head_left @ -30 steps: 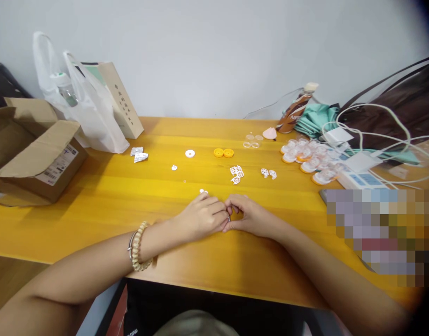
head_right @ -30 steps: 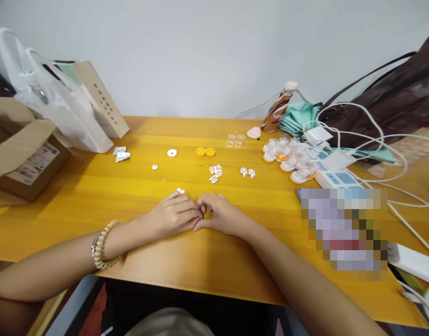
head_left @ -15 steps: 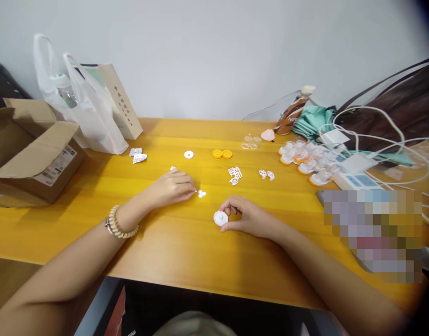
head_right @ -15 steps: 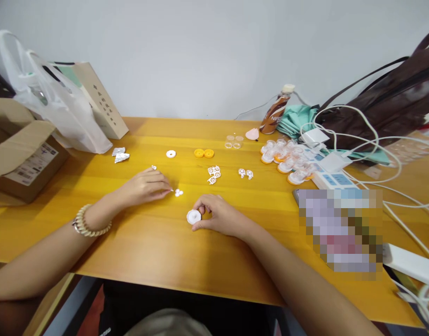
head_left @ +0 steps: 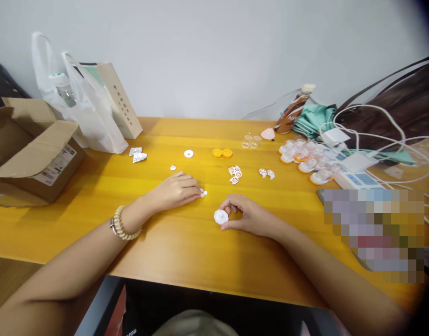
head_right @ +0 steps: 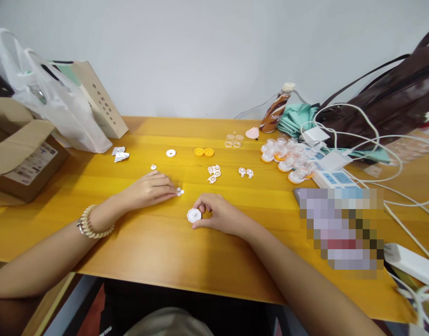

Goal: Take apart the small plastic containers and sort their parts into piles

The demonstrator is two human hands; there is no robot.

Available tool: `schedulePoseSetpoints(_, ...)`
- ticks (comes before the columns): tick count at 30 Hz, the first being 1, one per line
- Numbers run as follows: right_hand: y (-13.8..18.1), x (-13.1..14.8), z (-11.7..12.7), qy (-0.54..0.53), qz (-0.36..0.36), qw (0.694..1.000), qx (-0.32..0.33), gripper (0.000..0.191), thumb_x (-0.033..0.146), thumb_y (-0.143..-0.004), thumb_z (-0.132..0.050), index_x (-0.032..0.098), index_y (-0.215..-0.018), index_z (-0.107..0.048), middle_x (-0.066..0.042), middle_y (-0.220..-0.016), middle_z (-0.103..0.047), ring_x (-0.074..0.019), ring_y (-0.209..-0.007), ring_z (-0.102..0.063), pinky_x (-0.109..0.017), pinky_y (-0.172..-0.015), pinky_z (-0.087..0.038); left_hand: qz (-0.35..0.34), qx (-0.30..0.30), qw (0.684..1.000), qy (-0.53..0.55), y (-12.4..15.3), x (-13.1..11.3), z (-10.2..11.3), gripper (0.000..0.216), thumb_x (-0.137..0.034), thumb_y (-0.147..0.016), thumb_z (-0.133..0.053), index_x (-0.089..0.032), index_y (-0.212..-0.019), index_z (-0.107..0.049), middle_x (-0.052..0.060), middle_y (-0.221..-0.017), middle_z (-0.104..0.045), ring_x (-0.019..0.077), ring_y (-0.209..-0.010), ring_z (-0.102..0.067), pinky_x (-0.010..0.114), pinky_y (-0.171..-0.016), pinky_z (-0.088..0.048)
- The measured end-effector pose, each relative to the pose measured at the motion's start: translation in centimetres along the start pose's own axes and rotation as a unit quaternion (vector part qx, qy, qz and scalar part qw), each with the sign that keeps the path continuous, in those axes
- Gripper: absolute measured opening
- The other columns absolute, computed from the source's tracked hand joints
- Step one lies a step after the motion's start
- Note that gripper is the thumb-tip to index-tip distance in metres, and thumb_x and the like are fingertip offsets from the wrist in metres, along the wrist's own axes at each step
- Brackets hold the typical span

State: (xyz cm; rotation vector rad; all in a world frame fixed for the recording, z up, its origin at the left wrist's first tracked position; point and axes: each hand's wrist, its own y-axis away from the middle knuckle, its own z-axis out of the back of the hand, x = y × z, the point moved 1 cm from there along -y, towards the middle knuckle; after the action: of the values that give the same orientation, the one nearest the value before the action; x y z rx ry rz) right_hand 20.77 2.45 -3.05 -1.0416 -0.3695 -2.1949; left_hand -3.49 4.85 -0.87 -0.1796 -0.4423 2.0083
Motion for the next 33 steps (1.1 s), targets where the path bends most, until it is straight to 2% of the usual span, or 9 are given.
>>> schedulePoseSetpoints(3,-0.1,-0.1,0.0,-0.005,0.004,1.000,-0.005,0.034,0.044,-0.067,-0.073,0.019,-0.088,-0.061,0.000,-0.079,-0.055,-0.0139,-0.074,-0.049,-0.026,-0.068,-0.038,-0.014,-0.031,0.999,0.027,-0.7,-1.8,0.1,0.017,-0.026,-0.092,-0.047,-0.018,-0.092,-0.062,0.003,-0.088,-0.068,0.0123,-0.078,-0.058,0.027,-0.068,-0.034)
schedulePoseSetpoints(9,-0.3,-0.1,-0.2,-0.018,0.033,0.999,-0.014,0.030,0.039,-0.068,-0.074,0.018,-0.083,-0.059,0.002,-0.072,-0.051,-0.0118,-0.069,-0.047,-0.025,-0.066,-0.038,-0.061,-0.022,0.998,0.011,-1.9,-4.5,-0.7,0.021,-0.028,-0.093,-0.045,-0.018,-0.085,-0.062,0.001,-0.079,-0.065,0.0124,-0.073,-0.055,0.028,-0.066,-0.031)
schedulePoseSetpoints(14,-0.3,-0.2,-0.2,-0.025,0.041,0.999,-0.021,0.028,0.037,-0.067,-0.075,0.018,-0.077,-0.057,0.004,-0.069,-0.050,-0.0108,-0.066,-0.046,-0.024,-0.064,-0.037,-0.075,-0.015,0.997,-0.026,-2.0,-4.7,-1.1,0.021,-0.022,-0.094,-0.044,-0.017,-0.082,-0.061,0.001,-0.078,-0.064,0.0128,-0.074,-0.054,0.028,-0.069,-0.033)
schedulePoseSetpoints(23,-0.3,0.0,-0.2,-0.033,0.040,0.998,-0.022,0.027,0.035,-0.067,-0.075,0.018,-0.077,-0.057,0.003,-0.069,-0.052,-0.0110,-0.065,-0.047,-0.024,-0.062,-0.038,-0.118,-0.055,0.989,-0.067,-2.2,-4.9,-0.6,0.021,-0.015,-0.093,-0.042,-0.016,-0.080,-0.059,0.002,-0.079,-0.066,0.0121,-0.072,-0.057,0.028,-0.071,-0.037)
schedulePoseSetpoints(33,-0.3,0.4,0.0,-0.034,0.036,0.999,-0.020,0.026,0.035,-0.068,-0.074,0.017,-0.077,-0.058,0.002,-0.070,-0.054,-0.0114,-0.065,-0.048,-0.025,-0.062,-0.039,-0.140,-0.052,0.985,-0.084,-2.2,-5.1,-0.4,0.020,-0.012,-0.092,-0.042,-0.015,-0.081,-0.059,0.003,-0.076,-0.065,0.0126,-0.074,-0.058,0.028,-0.072,-0.040)
